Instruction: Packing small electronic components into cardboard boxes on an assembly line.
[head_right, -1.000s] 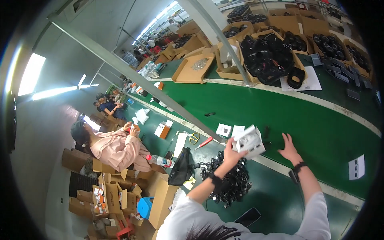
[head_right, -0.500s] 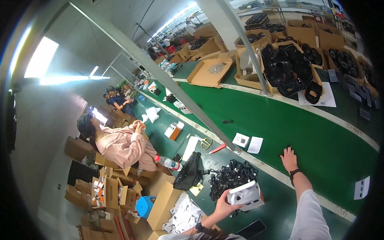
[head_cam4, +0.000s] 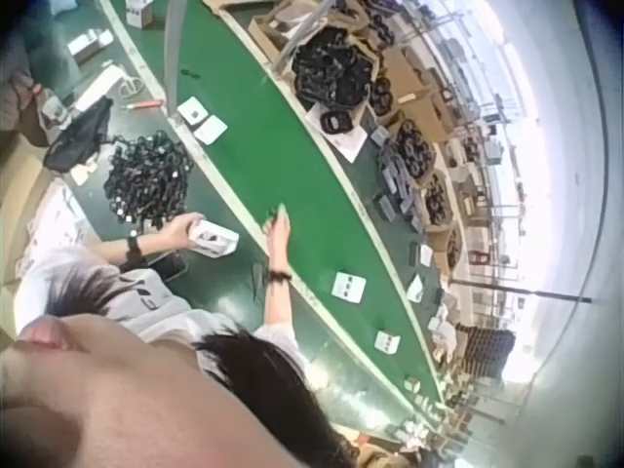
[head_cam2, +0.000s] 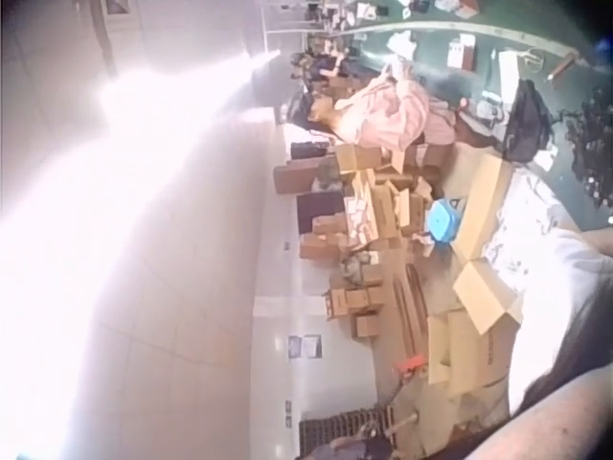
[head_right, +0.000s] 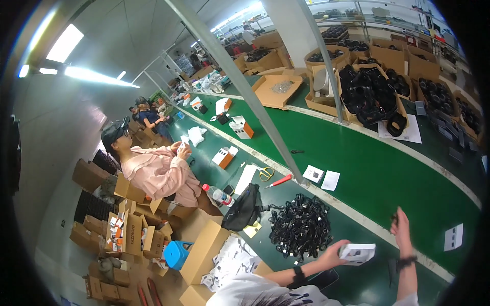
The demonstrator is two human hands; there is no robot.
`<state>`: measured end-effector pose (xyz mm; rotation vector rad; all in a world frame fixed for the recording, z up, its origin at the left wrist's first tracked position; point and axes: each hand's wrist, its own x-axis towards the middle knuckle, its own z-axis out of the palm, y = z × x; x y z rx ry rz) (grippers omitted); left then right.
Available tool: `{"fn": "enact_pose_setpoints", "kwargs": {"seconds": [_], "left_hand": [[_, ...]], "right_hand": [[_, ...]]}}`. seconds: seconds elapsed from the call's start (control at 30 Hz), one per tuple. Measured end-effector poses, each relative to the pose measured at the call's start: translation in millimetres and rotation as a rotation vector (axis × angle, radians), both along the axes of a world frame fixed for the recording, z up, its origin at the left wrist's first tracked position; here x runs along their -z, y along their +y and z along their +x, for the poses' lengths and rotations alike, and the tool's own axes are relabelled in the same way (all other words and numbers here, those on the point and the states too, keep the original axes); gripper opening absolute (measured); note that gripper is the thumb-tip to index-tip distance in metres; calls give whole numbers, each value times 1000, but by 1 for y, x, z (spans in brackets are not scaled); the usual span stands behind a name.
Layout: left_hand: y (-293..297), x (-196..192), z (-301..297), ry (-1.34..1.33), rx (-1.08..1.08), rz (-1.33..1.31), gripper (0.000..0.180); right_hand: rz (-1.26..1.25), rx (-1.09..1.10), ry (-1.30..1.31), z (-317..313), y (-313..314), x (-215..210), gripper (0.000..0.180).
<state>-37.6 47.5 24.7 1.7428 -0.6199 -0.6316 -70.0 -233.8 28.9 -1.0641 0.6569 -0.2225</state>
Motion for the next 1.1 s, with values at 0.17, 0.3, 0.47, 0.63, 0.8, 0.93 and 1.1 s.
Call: {"fn": "enact_pose_setpoints", "kwargs": {"seconds": [0.17, 0.3, 0.47, 0.63, 0.8, 0.93, 1.1], "left_hand": [[-29, 25, -33, -79, 119, -78, 61], [-37, 42, -52, -151, 237, -184, 58], [-23, 25, -56, 53, 312, -277, 61], [-9, 14, -44, -349, 186, -119, 74], [-16, 27, -64, -498, 104, -112, 51], [-28, 22, -74, -788, 110, -72, 34], [-29, 9, -61, -1119, 156, 47, 13]], "right_hand": [[477, 401, -106, -175, 21, 5, 23], [515, 584, -40, -229, 99, -3, 16], [6, 506, 365, -235, 151, 37, 20], [-800, 324, 479, -219, 161, 82, 36], [-921, 284, 487, -227, 163, 80, 35], [-724, 270, 515, -239, 163, 61, 34], [-662, 349, 331, -230, 163, 19, 31]]}}
